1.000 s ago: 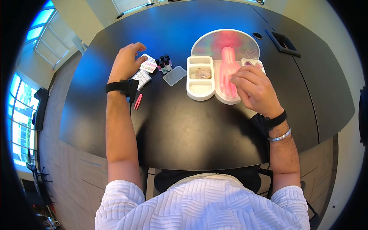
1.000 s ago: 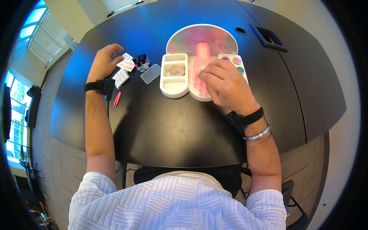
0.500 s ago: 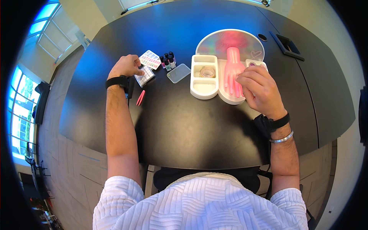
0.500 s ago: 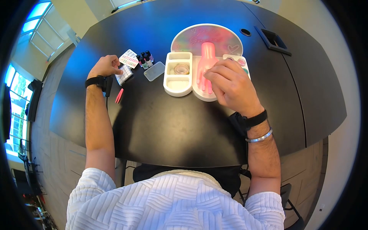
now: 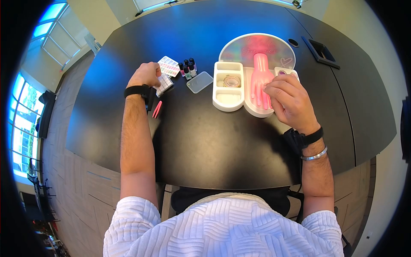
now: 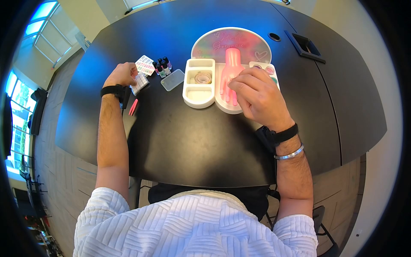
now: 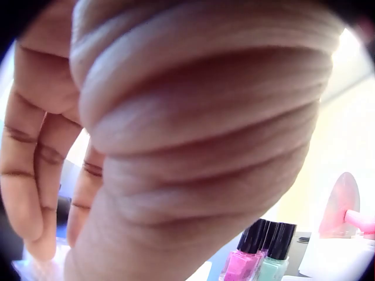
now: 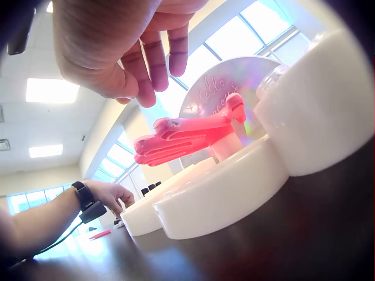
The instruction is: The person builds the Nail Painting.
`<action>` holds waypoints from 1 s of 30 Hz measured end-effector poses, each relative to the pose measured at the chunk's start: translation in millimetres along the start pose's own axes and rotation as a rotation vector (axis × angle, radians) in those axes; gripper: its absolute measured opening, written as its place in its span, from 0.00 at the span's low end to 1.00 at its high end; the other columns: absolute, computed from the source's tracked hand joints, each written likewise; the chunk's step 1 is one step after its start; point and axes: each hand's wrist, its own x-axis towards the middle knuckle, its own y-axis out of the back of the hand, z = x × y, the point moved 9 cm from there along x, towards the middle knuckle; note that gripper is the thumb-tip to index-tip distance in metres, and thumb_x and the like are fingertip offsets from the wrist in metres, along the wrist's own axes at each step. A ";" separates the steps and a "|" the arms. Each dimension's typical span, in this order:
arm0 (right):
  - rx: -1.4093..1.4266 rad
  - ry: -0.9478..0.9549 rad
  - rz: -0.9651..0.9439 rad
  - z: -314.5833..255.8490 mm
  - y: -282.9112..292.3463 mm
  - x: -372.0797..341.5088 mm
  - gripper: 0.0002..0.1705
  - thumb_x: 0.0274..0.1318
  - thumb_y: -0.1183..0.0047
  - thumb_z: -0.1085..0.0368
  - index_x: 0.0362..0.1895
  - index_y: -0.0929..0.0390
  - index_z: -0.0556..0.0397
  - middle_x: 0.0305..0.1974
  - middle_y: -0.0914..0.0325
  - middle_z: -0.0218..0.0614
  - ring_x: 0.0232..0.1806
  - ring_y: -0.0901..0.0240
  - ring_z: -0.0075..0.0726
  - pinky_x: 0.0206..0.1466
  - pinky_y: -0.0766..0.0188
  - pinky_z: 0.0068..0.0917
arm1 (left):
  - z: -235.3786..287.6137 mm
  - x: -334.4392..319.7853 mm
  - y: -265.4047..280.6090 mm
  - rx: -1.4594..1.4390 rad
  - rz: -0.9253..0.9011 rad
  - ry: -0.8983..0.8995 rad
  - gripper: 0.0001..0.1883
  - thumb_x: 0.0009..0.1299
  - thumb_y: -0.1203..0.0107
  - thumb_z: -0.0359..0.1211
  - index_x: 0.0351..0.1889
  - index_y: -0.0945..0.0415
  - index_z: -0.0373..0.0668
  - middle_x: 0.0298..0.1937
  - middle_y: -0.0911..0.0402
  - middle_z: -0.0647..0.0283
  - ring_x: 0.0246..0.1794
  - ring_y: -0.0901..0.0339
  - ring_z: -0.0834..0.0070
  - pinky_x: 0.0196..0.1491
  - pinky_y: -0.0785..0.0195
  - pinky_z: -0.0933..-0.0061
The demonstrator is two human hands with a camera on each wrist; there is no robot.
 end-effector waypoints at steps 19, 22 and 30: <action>0.003 0.026 0.039 -4.5 4.4 -0.4 0.13 0.53 0.37 0.78 0.43 0.12 0.53 0.42 0.13 0.37 0.50 0.17 0.48 0.55 0.19 0.43 | 186.7 -74.3 30.8 -0.530 0.318 -0.714 0.08 0.71 0.30 0.24 0.40 0.20 0.34 0.35 0.14 0.61 0.36 0.14 0.75 0.42 0.17 0.71; -0.004 0.031 0.048 -4.0 7.1 -0.1 0.13 0.53 0.37 0.77 0.44 0.12 0.53 0.42 0.13 0.36 0.50 0.17 0.47 0.55 0.19 0.43 | 196.7 -69.7 9.5 -0.485 0.349 -0.733 0.07 0.71 0.31 0.25 0.41 0.19 0.35 0.37 0.13 0.58 0.37 0.13 0.68 0.42 0.17 0.67; 0.004 0.037 0.062 -4.0 7.5 -0.3 0.13 0.52 0.36 0.77 0.43 0.13 0.52 0.42 0.14 0.35 0.50 0.17 0.47 0.55 0.19 0.43 | 190.7 -63.1 3.2 -0.329 0.405 -0.670 0.05 0.69 0.32 0.24 0.40 0.17 0.35 0.37 0.13 0.55 0.36 0.14 0.59 0.43 0.20 0.61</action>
